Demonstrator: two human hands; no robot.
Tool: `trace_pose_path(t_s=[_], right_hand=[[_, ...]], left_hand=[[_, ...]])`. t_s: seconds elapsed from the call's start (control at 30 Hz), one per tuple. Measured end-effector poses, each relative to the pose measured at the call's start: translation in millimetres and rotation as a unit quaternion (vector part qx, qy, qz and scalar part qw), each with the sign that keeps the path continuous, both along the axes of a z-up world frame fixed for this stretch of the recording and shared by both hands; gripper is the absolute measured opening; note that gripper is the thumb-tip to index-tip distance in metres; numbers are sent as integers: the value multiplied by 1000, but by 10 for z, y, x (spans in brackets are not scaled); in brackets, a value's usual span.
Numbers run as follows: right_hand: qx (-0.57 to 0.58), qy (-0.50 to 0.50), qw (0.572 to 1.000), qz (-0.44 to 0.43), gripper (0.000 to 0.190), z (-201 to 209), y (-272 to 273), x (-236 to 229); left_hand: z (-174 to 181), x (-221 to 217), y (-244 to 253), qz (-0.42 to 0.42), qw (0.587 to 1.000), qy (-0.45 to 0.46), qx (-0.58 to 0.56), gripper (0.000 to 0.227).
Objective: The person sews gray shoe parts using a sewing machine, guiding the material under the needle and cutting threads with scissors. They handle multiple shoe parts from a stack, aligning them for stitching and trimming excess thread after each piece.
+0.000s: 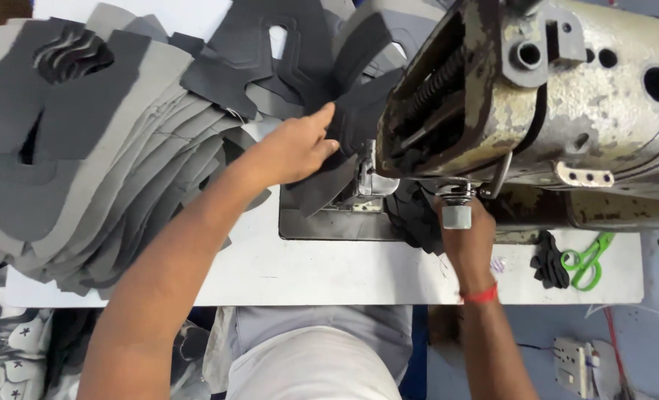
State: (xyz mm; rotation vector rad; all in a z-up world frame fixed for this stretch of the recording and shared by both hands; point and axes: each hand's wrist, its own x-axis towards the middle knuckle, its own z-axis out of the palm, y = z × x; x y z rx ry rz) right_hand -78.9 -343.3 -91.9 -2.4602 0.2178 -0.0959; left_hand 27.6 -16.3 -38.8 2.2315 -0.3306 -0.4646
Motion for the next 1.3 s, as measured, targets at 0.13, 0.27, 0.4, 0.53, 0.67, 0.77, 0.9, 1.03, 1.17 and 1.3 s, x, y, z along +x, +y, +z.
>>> trace_pose_path(t_s=[0.13, 0.27, 0.4, 0.53, 0.67, 0.77, 0.9, 1.03, 1.17, 1.3], right_hand=[[-36, -106, 981, 157, 18, -632, -58, 403], [-176, -72, 937, 293, 31, -811, 158, 802], [-189, 44, 925, 327, 36, -655, 259, 984], [-192, -67, 913, 353, 41, -1138, -188, 1081], [-155, -112, 952, 240, 35, -1288, -553, 905], [-86, -169, 972, 136, 15, -317, -297, 420], [79, -177, 981, -20, 14, 921, 134, -329], [160, -156, 975, -20, 11, 757, -13, -747], [301, 16, 952, -54, 25, 767, 356, -938], [253, 128, 956, 77, 13, 529, 613, -1085]], left_hand=[[246, -217, 139, 2, 998, -66, 11, 65], [682, -425, 706, 41, 980, -192, 29, 47], [1012, -507, 1573, 158, 952, -259, 41, 31], [923, -380, 2500, 265, 935, -227, 59, 15], [479, -251, 3238, 231, 907, -257, 242, 28], [44, -135, 3707, 260, 863, -113, 417, 57], [-506, -92, 4314, 300, 827, 65, 470, 99], [-334, -376, 4090, 331, 820, -8, 467, 101], [-403, -507, 4043, 366, 815, -11, 449, 96], [-360, -538, 4059, 382, 840, 70, 378, 93]])
